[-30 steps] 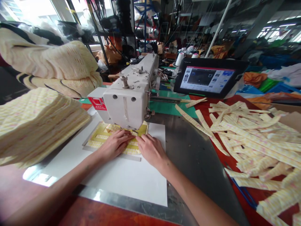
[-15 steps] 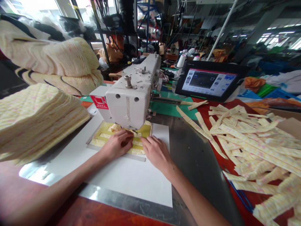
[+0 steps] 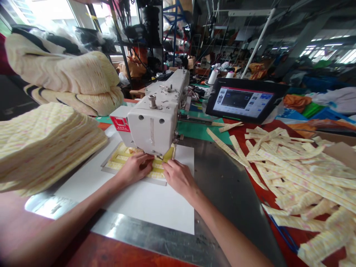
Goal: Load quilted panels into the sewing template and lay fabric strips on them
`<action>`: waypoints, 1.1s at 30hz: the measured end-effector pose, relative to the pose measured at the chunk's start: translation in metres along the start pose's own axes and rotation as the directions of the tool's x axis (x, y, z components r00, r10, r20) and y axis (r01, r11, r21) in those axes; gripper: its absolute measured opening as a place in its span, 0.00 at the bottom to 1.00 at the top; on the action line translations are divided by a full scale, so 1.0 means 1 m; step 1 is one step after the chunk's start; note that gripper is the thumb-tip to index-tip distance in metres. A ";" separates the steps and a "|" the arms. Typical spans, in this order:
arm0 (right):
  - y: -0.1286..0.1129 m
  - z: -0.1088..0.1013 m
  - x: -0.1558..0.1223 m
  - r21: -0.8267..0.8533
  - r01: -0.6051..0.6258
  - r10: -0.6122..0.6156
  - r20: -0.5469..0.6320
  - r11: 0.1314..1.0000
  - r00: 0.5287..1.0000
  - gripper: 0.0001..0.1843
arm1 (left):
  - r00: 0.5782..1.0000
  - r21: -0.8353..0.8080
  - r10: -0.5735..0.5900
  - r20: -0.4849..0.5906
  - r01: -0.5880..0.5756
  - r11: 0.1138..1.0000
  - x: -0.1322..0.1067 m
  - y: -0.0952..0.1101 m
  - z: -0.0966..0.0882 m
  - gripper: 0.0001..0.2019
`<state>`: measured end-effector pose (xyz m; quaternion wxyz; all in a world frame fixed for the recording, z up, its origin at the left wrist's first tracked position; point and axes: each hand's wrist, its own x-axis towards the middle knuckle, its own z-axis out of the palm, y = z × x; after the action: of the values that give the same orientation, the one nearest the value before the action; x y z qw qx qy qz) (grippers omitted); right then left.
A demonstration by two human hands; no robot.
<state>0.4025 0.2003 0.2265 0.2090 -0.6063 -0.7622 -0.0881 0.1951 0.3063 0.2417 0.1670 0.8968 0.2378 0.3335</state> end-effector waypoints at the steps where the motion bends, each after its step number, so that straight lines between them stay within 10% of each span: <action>1: -0.002 0.000 -0.001 0.009 -0.005 0.005 -0.001 1.000 1.000 0.15 | 1.000 -0.006 0.004 0.004 -0.004 1.000 -0.001 0.001 -0.002 0.11; 20: 0.002 -0.014 -0.028 0.054 -0.047 0.052 -0.083 0.997 0.995 0.16 | 0.998 -0.066 0.011 0.054 -0.008 0.998 -0.012 0.023 0.007 0.12; 26: 0.008 -0.025 -0.039 0.150 -0.279 0.300 -0.151 0.949 0.942 0.11 | 0.988 -0.042 0.030 0.150 -0.024 0.999 -0.038 0.031 -0.016 0.13; 33: 0.017 -0.029 -0.054 0.287 -0.361 0.363 0.049 0.887 0.931 0.09 | 0.998 0.053 0.059 -0.038 -0.057 0.997 -0.081 0.039 -0.048 0.06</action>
<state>0.4349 0.1452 0.2277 0.3108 -0.6999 -0.6399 0.0637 0.1211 0.2369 0.2521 0.1291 0.9006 0.2234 0.3498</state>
